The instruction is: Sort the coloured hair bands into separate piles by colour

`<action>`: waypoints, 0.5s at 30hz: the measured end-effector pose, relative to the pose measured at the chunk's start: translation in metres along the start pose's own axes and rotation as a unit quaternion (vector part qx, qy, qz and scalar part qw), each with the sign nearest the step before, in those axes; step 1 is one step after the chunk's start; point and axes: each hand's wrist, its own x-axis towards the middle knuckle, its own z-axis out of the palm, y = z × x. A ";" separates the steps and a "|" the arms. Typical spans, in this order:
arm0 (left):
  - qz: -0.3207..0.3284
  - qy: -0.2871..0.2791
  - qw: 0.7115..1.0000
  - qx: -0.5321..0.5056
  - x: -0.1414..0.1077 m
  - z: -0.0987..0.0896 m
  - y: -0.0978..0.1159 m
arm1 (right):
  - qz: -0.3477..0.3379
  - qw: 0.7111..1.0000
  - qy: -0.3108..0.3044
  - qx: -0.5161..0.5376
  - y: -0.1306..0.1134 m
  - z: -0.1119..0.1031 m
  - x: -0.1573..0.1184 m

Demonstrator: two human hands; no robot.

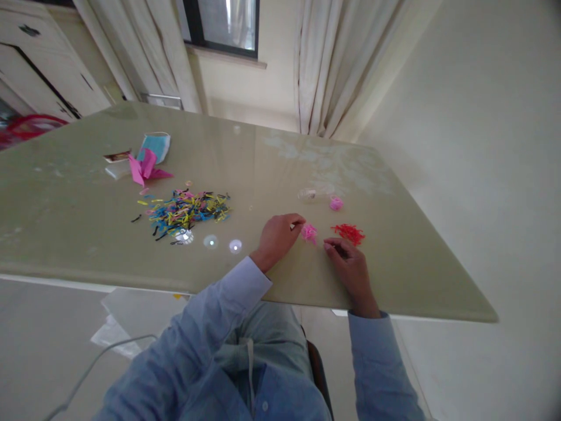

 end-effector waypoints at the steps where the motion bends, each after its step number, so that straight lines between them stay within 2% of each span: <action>1: 0.006 -0.012 1.000 0.016 0.002 0.002 -0.002 | 0.001 1.000 -0.001 0.002 -0.001 0.000 0.000; 9: 0.024 -0.070 0.997 0.017 0.008 0.012 -0.008 | 0.003 1.000 0.001 0.000 -0.002 -0.001 0.001; 12: 0.032 -0.057 0.998 0.015 0.004 0.004 -0.010 | 0.001 1.000 0.005 0.000 -0.001 -0.001 0.001; 15: 0.036 -0.032 0.999 0.025 -0.003 -0.011 -0.018 | 0.005 1.000 0.010 -0.001 0.001 -0.002 0.002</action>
